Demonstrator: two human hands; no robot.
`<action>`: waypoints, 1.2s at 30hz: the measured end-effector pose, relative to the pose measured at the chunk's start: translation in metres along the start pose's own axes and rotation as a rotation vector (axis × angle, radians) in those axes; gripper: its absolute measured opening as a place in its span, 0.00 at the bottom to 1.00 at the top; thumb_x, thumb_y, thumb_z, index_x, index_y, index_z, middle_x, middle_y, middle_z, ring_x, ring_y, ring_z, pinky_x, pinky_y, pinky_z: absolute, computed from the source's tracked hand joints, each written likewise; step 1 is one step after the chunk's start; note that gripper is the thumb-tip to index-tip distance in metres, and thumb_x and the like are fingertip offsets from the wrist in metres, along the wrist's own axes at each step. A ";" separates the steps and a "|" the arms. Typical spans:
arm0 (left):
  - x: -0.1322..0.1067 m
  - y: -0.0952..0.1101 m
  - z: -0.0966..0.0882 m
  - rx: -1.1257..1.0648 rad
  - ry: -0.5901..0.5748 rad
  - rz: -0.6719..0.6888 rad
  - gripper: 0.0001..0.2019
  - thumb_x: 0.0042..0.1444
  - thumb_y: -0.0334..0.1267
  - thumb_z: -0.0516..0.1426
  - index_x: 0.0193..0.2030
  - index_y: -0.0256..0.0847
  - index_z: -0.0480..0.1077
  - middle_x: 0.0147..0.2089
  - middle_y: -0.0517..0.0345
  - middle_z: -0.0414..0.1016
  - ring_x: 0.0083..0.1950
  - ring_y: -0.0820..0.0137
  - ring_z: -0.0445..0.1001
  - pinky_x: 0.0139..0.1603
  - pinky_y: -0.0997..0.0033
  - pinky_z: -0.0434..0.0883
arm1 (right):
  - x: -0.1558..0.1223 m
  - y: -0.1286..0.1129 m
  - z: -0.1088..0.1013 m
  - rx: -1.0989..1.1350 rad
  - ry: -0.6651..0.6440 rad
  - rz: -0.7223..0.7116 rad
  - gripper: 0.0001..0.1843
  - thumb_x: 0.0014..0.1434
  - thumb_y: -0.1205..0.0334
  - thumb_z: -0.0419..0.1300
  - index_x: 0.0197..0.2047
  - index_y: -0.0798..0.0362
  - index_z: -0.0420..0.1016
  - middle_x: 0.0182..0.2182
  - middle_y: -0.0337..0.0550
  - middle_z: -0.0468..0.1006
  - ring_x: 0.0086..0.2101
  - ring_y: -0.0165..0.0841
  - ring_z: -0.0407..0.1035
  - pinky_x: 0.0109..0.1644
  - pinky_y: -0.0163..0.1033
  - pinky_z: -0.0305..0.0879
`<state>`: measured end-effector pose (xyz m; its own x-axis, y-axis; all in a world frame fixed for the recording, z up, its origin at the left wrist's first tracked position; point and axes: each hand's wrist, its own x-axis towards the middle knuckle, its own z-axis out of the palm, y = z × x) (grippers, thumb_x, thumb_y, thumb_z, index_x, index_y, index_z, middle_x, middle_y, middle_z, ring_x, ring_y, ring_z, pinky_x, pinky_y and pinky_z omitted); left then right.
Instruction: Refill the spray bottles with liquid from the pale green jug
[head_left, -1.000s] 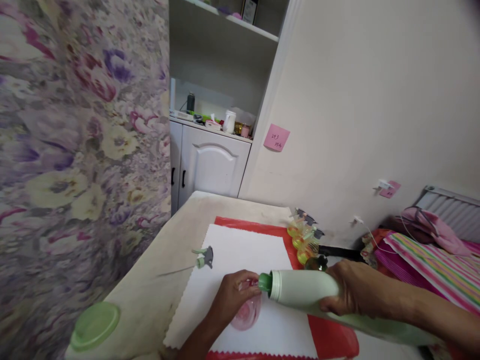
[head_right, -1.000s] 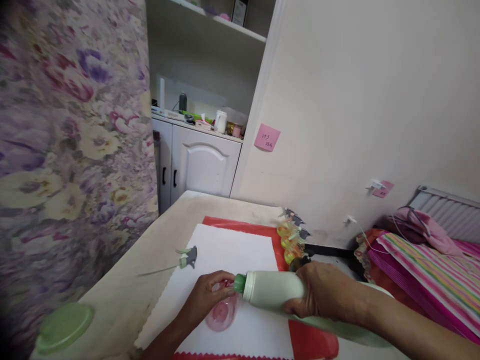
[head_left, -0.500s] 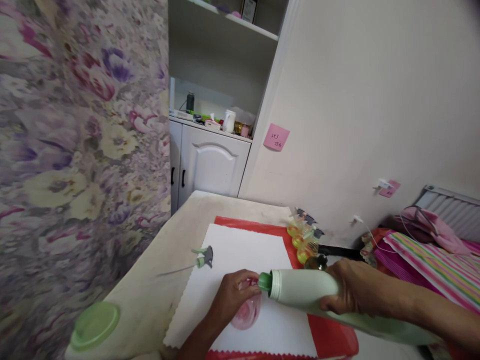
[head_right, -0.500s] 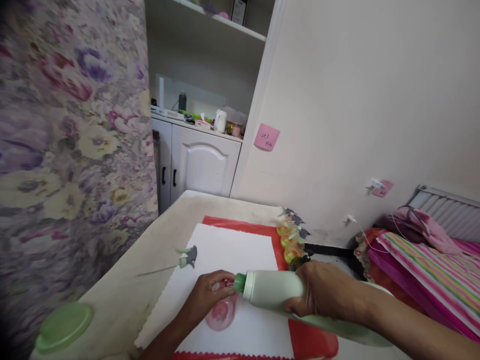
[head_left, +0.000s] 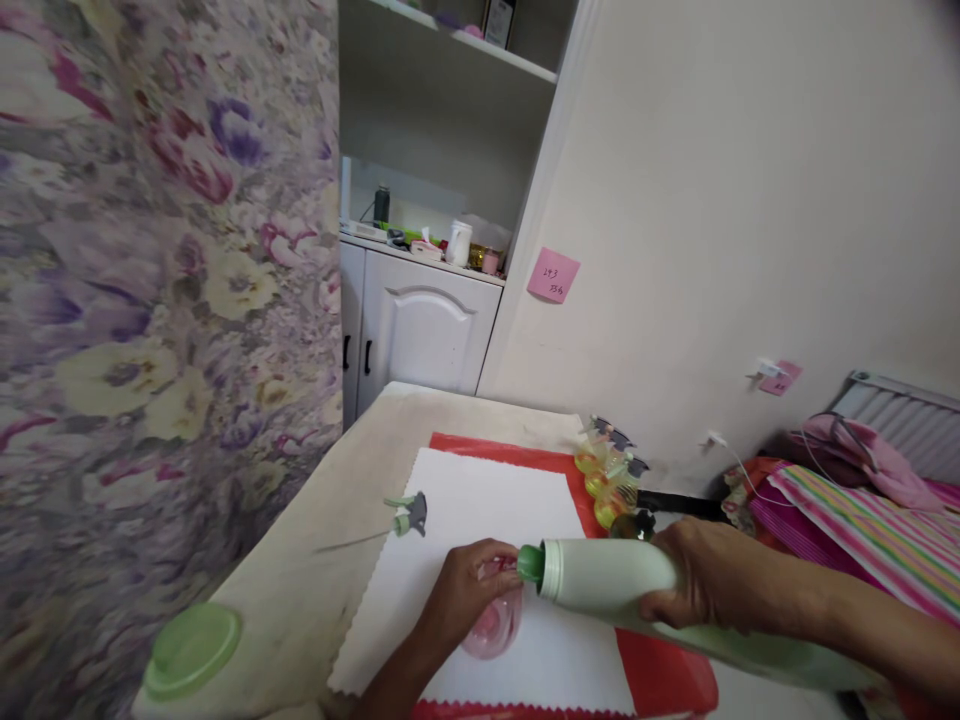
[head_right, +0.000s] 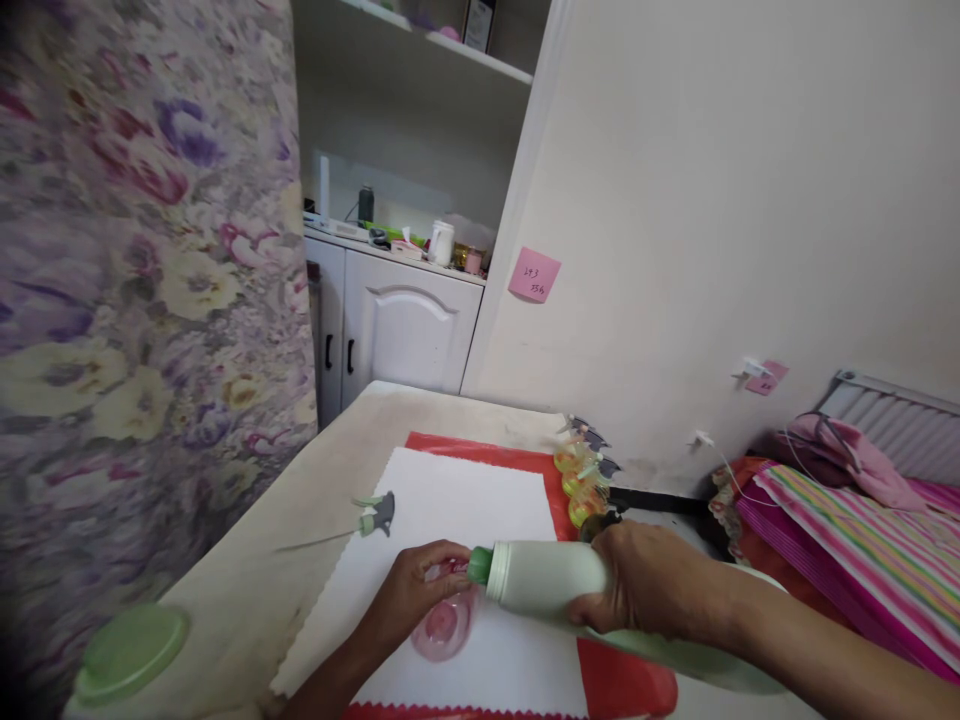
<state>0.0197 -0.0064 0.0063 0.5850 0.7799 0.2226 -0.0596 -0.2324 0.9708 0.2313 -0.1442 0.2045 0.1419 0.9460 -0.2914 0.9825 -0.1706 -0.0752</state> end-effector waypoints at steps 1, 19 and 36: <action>0.000 0.000 0.000 0.000 0.001 0.001 0.09 0.48 0.35 0.63 0.37 0.41 0.81 0.37 0.56 0.84 0.42 0.61 0.78 0.45 0.67 0.70 | 0.000 0.000 0.000 -0.002 0.005 -0.003 0.16 0.47 0.47 0.63 0.32 0.51 0.78 0.30 0.47 0.84 0.31 0.42 0.77 0.31 0.38 0.62; 0.000 -0.001 0.001 0.007 0.009 -0.004 0.09 0.48 0.34 0.63 0.37 0.41 0.81 0.37 0.56 0.85 0.41 0.62 0.78 0.44 0.69 0.70 | 0.001 -0.001 -0.002 -0.021 -0.002 0.015 0.18 0.46 0.46 0.62 0.34 0.51 0.79 0.31 0.49 0.85 0.32 0.45 0.78 0.33 0.40 0.65; -0.001 0.002 0.000 -0.020 -0.005 -0.001 0.09 0.48 0.33 0.63 0.37 0.40 0.81 0.37 0.55 0.84 0.42 0.62 0.78 0.44 0.69 0.70 | 0.000 -0.003 -0.004 -0.016 -0.015 0.016 0.17 0.46 0.47 0.63 0.34 0.51 0.79 0.31 0.47 0.85 0.32 0.44 0.78 0.32 0.39 0.66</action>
<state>0.0187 -0.0079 0.0081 0.5889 0.7774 0.2211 -0.0752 -0.2197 0.9727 0.2291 -0.1427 0.2082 0.1563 0.9388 -0.3070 0.9818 -0.1816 -0.0552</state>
